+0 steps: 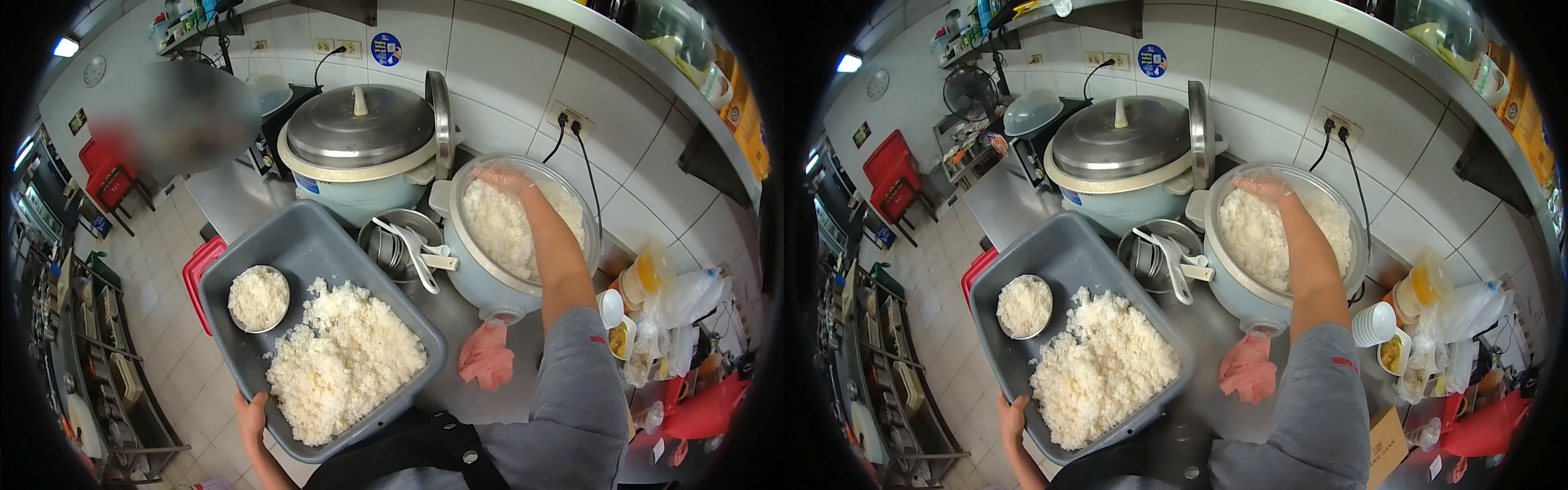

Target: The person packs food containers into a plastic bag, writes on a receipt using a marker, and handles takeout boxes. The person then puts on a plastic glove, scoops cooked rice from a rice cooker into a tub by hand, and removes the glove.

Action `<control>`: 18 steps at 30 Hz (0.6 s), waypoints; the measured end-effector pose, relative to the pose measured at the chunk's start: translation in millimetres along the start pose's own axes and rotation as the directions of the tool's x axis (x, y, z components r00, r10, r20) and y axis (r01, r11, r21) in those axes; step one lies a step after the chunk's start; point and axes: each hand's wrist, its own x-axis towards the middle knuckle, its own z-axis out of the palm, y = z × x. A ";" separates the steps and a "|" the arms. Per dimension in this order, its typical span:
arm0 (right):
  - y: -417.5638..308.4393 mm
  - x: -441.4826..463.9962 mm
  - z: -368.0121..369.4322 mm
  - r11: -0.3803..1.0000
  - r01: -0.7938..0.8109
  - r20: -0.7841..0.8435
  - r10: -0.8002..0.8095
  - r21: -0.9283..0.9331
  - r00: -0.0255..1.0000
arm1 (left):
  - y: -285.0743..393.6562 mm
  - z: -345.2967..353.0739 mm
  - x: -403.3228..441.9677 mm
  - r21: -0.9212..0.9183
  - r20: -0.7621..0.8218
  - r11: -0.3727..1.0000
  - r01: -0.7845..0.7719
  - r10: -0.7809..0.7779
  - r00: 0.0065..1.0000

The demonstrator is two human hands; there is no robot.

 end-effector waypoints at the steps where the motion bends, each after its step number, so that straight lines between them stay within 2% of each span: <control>1: -3.4 -0.2 -2.7 1.000 -0.001 -0.002 0.001 0.002 1.000 | 0.2 -0.1 0.0 0.016 0.004 1.000 -0.012 0.012 1.000; 3: -16.4 -5.1 -14.4 0.992 0.012 0.219 0.017 -0.128 0.976 | -7.0 -2.2 4.1 0.010 0.007 1.000 -0.006 0.006 1.000; 7: -48.4 -28.3 -8.4 0.968 -0.082 0.286 0.150 -0.236 0.946 | -2.9 -1.3 3.1 0.015 0.010 1.000 -0.002 0.001 1.000; 9: -42.4 -28.0 -5.4 0.970 0.046 0.428 0.062 -0.238 0.902 | -4.2 -0.7 3.4 0.011 0.010 1.000 -0.012 0.012 1.000; 10: -42.1 -29.6 -4.1 0.970 0.045 0.427 0.064 -0.238 0.902 | -5.1 -0.6 3.2 0.007 0.004 1.000 -0.018 0.018 1.000; 12: -40.8 -37.5 1.8 0.926 0.152 0.424 0.010 -0.345 0.905 | -3.9 -1.3 3.1 0.010 0.008 1.000 -0.001 0.001 1.000; 16: -41.6 -67.1 17.0 0.924 0.202 0.375 -0.070 -0.324 0.925 | -4.6 0.2 2.9 -0.004 -0.011 1.000 -0.009 0.009 1.000; 18: -48.7 -78.7 23.7 0.924 0.179 0.245 -0.097 -0.338 0.965 | -10.3 -1.0 6.2 0.004 -0.010 1.000 -0.022 0.022 1.000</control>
